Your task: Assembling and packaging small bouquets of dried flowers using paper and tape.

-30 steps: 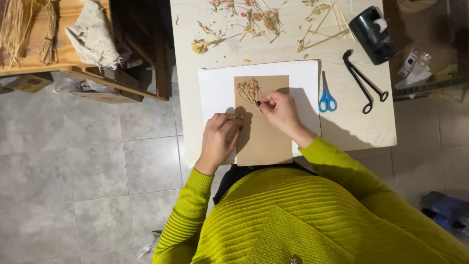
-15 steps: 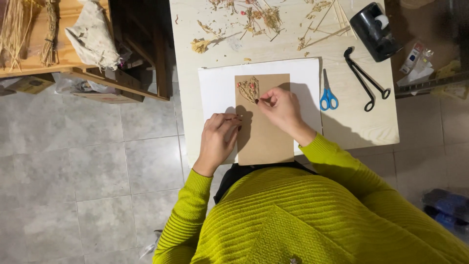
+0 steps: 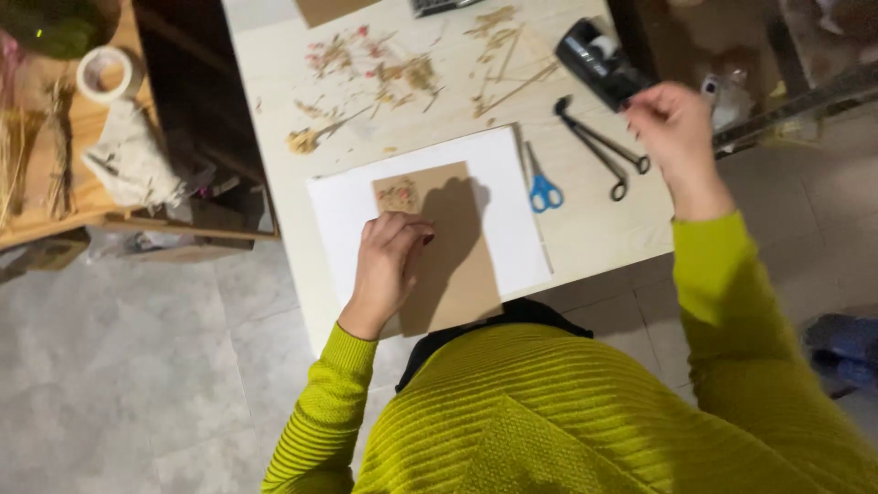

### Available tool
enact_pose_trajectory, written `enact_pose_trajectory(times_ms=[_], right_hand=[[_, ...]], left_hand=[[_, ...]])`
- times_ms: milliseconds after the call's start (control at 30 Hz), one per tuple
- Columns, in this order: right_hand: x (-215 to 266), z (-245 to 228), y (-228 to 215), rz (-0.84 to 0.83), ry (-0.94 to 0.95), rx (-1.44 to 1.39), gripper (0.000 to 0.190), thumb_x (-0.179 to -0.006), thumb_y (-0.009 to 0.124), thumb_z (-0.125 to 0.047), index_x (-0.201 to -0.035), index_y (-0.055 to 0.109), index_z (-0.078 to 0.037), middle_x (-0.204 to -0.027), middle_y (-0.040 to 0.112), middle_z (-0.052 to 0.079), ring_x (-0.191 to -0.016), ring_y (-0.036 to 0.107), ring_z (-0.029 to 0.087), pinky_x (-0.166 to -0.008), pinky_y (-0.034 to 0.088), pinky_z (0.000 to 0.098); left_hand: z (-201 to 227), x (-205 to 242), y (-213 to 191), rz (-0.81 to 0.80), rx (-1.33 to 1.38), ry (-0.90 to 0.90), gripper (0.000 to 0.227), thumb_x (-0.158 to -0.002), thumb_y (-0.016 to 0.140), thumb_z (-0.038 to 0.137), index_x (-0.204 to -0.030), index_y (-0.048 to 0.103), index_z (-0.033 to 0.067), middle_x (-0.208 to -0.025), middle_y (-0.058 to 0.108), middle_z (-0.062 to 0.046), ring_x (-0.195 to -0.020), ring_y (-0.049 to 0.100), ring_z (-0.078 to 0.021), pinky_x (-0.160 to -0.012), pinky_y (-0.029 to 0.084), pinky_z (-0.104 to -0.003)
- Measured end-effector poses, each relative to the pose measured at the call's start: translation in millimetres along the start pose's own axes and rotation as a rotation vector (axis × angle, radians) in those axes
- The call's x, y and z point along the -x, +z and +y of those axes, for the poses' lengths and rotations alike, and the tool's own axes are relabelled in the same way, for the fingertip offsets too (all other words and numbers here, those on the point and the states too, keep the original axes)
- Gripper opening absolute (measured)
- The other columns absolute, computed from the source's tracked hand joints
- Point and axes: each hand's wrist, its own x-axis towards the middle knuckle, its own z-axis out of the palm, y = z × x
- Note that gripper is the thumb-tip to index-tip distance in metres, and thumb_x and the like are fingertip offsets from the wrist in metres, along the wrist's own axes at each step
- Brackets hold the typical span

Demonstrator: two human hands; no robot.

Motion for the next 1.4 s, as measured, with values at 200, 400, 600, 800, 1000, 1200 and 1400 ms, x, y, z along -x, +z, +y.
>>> enact_pose_trajectory(times_ms=[200,400,600,800,1000,1200,1400], right_hand=[[-100,48,-67,-0.071,0.173,-0.007,0.016,-0.1,0.069,-0.001,-0.114,0.075,-0.002,-0.101,0.077,0.007,-0.085,0.071,0.009,-0.064,0.047,0.0229],[-185,106,-59,-0.564,0.187,0.207,0.011,-0.089,0.075,-0.006,-0.098,0.079,-0.001,-0.087,0.078,0.01,-0.072,0.07,0.011,-0.061,0.054,0.0222],[-186,82,-38,-0.689,0.386,0.212,0.012,-0.087,0.081,-0.015,-0.091,0.08,-0.004,-0.073,0.067,0.004,-0.056,0.052,0.009,-0.047,0.035,0.0247],[-167,82,-62,-0.714,0.341,-0.108,0.008,-0.09,0.078,-0.01,-0.093,0.076,-0.003,-0.079,0.072,0.003,-0.061,0.058,0.004,-0.049,0.04,0.0191],[-114,128,-89,-0.704,0.449,-0.178,0.006,-0.09,0.076,-0.007,-0.094,0.074,-0.003,-0.081,0.071,0.001,-0.059,0.053,0.005,-0.048,0.038,0.0202],[-104,160,-79,-0.666,0.308,-0.254,0.003,-0.094,0.072,-0.007,-0.096,0.072,-0.005,-0.087,0.072,0.001,-0.071,0.061,0.007,-0.06,0.047,0.0216],[-87,182,-125,-0.466,0.021,0.614,0.008,-0.086,0.077,-0.013,-0.085,0.075,-0.006,-0.084,0.076,0.014,-0.075,0.072,0.023,-0.07,0.056,0.0351]], left_hand=[[48,-88,102,-0.009,0.119,0.284,0.007,-0.097,0.066,0.004,-0.103,0.07,0.0041,-0.118,0.071,-0.012,-0.11,0.065,-0.0298,-0.098,0.05,-0.042],[64,-194,255,0.0,0.198,0.165,0.043,-0.085,0.076,0.014,-0.122,0.058,-0.0009,-0.115,0.065,-0.024,-0.1,0.063,-0.0437,-0.084,0.053,-0.047],[62,-216,308,0.204,0.03,-0.14,0.042,-0.074,0.086,0.017,-0.104,0.058,0.0063,-0.094,0.069,-0.015,-0.089,0.065,-0.0379,-0.074,0.053,-0.047],[55,-212,323,0.247,-0.128,-0.059,0.036,-0.081,0.081,0.014,-0.105,0.054,0.0099,-0.091,0.069,-0.009,-0.087,0.066,-0.032,-0.078,0.051,-0.045],[68,-213,318,0.276,-0.326,0.054,0.038,-0.089,0.071,0.014,-0.126,0.064,0.0125,-0.086,0.064,-0.004,-0.084,0.065,-0.0248,-0.084,0.051,-0.044],[76,-213,315,0.196,-0.534,0.13,0.051,-0.079,0.059,0.009,-0.127,0.071,0.0191,-0.09,0.057,-0.002,-0.087,0.059,-0.0221,-0.085,0.049,-0.041],[69,-213,319,0.181,-0.514,0.109,0.043,-0.086,0.062,0.008,-0.126,0.072,0.0187,-0.092,0.058,-0.003,-0.089,0.061,-0.0224,-0.083,0.047,-0.041]])
